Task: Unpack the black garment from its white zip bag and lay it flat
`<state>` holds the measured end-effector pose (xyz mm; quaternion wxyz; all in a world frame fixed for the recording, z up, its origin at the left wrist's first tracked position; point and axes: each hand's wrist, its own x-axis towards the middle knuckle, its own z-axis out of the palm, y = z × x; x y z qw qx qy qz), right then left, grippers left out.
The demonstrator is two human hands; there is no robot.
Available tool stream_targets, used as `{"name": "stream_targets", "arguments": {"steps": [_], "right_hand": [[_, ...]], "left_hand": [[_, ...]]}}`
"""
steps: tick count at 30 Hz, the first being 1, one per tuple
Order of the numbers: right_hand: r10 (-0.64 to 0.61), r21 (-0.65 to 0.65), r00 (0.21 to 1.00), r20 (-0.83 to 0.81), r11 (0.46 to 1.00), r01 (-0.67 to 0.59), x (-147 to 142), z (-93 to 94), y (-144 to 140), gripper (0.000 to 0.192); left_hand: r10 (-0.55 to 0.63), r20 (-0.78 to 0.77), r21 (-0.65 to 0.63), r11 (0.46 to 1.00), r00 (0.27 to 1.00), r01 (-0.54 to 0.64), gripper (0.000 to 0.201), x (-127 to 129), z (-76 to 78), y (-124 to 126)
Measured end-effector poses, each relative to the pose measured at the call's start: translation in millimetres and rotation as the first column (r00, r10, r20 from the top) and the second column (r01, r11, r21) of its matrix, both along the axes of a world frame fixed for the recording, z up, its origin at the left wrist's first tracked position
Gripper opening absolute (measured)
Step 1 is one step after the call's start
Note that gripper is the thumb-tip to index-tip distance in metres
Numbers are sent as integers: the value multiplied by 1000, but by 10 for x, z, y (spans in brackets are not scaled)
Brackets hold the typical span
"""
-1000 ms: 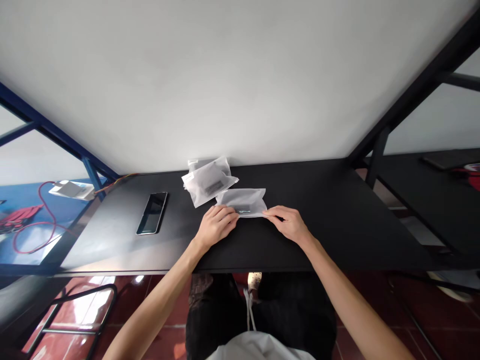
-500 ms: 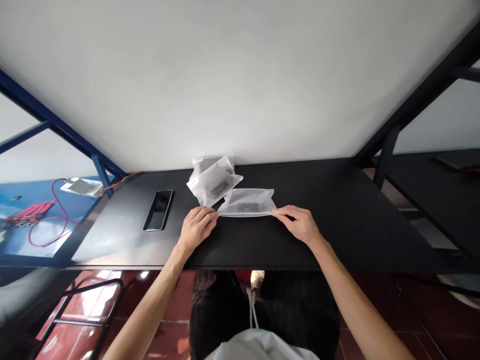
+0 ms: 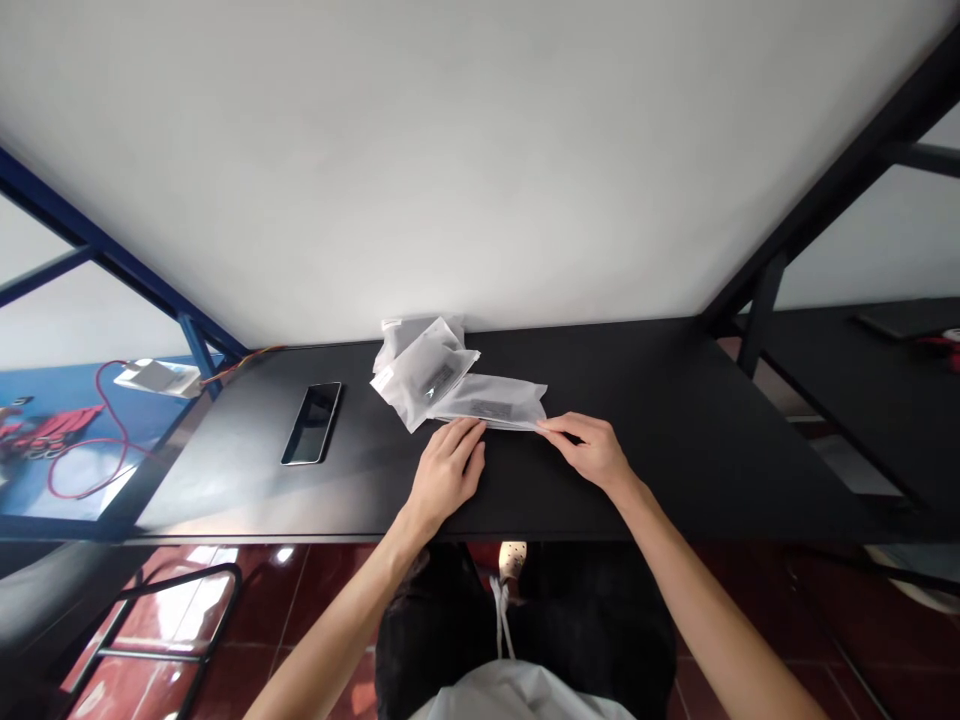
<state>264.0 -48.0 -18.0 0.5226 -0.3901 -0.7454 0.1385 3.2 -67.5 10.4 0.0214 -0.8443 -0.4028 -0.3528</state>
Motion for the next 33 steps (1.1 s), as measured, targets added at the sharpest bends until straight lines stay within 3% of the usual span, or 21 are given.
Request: {"name": "stream_targets", "arguments": {"steps": [7,16,25,30,33], "right_hand": [[27,-10,1000,9,1000,-27,-12,-1,9,18],[18,-18,1000,21,1000,-18,-9,-11,18,19],[26,-17,997,71,1000,-25,-10,-38,37,22],[-63,20,986,154,998,60,2,-39,47,23],[-154,59,961,231,988,144,3,-59,48,25]], "left_hand": [[35,-52,-100,994,998,-40,37,50,63,28],[65,-75,-51,996,995,-69,38,167,-1,68],[41,-271,-216,971,962,-102,57,346,-116,471],[64,-235,-161,982,970,-104,47,503,-186,660],[96,-306,-161,975,947,-151,39,540,-208,604]]}}
